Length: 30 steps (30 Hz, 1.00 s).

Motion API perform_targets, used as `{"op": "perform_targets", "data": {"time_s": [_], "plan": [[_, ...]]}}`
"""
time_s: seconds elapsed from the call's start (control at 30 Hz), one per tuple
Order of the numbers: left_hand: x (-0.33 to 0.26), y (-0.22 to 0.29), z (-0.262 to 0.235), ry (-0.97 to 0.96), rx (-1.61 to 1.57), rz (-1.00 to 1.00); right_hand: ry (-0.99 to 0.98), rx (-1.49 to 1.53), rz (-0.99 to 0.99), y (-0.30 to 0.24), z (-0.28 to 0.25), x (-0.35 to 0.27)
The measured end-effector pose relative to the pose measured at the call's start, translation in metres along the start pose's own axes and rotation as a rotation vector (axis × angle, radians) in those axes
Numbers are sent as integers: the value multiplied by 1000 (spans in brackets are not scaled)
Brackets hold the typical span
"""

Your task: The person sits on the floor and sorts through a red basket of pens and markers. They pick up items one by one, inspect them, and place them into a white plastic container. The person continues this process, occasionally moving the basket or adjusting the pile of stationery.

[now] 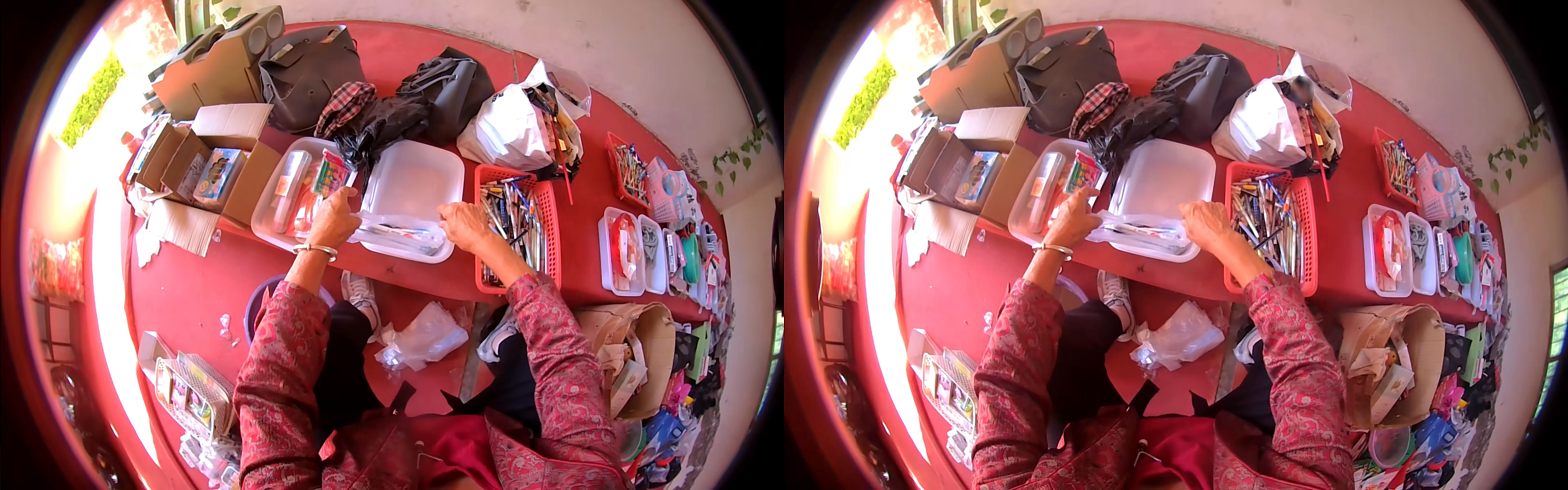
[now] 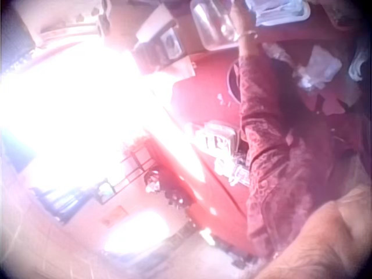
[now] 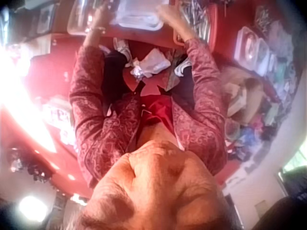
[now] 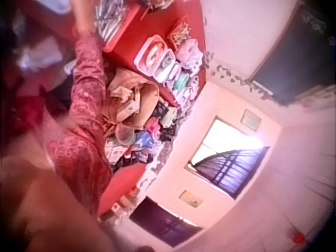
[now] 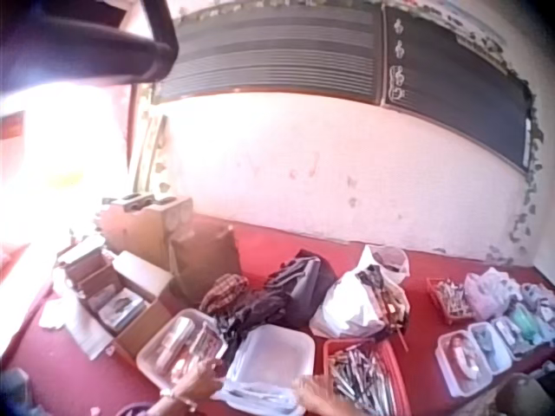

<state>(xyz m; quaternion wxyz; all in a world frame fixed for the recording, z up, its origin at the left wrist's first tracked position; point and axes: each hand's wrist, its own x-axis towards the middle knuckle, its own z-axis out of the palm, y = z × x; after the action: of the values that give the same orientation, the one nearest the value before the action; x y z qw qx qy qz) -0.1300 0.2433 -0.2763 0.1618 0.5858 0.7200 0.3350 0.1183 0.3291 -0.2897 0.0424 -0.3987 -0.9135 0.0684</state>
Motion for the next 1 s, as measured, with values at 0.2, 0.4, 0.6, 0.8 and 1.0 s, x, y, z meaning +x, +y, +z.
{"op": "perform_targets", "data": {"time_s": [0.2,0.4,0.6,0.8,1.0], "plan": [[4,11,-2,12,-72,6,-211,-116,-90,-17,38,-2],[2,1,-2,-100,-37,9,-246,0,-155,16,12,-7],[-3,-13,12,-227,142,118,-427,-150,-302,1,-17,-22],[-2,-2,6,-84,71,57,-140,196,-193,7,-21,-40],[15,13,-2,202,-186,37,171,144,-100,6,-41,-45]]}}
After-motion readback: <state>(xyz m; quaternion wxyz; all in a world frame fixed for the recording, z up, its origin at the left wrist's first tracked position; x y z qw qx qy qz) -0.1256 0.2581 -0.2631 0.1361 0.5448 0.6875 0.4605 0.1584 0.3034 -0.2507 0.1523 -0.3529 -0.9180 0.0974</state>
